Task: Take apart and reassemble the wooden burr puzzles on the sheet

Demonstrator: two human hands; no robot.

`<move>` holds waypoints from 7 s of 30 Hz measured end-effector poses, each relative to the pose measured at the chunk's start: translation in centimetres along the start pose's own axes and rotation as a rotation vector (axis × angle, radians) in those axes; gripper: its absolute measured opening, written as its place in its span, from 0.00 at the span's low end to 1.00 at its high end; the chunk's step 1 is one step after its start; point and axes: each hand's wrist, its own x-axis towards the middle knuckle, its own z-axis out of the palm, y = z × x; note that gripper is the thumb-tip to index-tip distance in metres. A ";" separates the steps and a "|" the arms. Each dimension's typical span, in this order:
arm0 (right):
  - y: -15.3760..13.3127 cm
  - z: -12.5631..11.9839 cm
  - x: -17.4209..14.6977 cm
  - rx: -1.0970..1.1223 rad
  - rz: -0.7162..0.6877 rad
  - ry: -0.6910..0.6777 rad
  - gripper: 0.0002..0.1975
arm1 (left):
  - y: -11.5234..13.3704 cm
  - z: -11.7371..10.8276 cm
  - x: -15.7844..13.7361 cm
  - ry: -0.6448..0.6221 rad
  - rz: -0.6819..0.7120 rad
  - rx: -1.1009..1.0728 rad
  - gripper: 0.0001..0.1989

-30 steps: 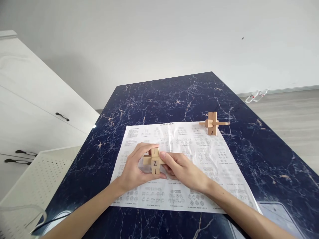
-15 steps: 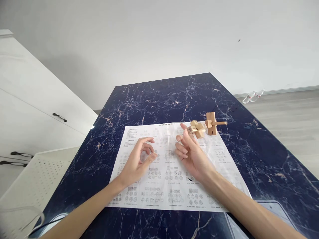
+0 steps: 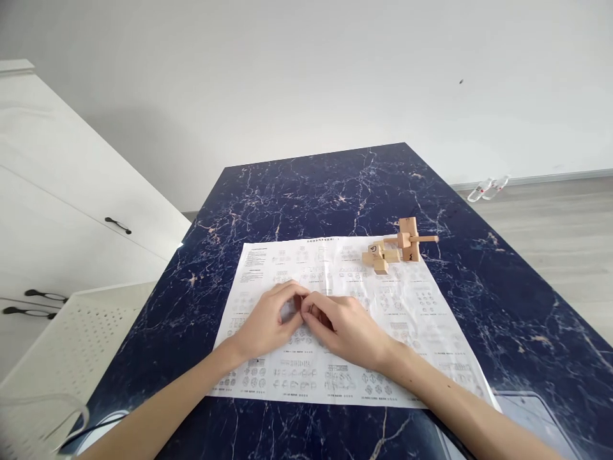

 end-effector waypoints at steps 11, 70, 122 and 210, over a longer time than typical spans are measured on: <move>-0.2 -0.2 0.0 -0.127 -0.047 -0.015 0.08 | -0.4 0.5 -0.6 -0.038 0.096 0.191 0.07; -0.5 -0.7 0.3 -0.080 0.003 -0.081 0.07 | -0.7 0.6 -0.8 -0.054 0.119 0.293 0.07; -0.4 -0.6 0.1 -0.097 0.007 -0.074 0.07 | -0.8 0.6 -0.8 -0.055 0.135 0.313 0.07; 0.1 -3.0 0.0 0.580 0.066 -0.400 0.16 | 0.9 -0.5 -0.6 -0.004 0.275 -0.242 0.28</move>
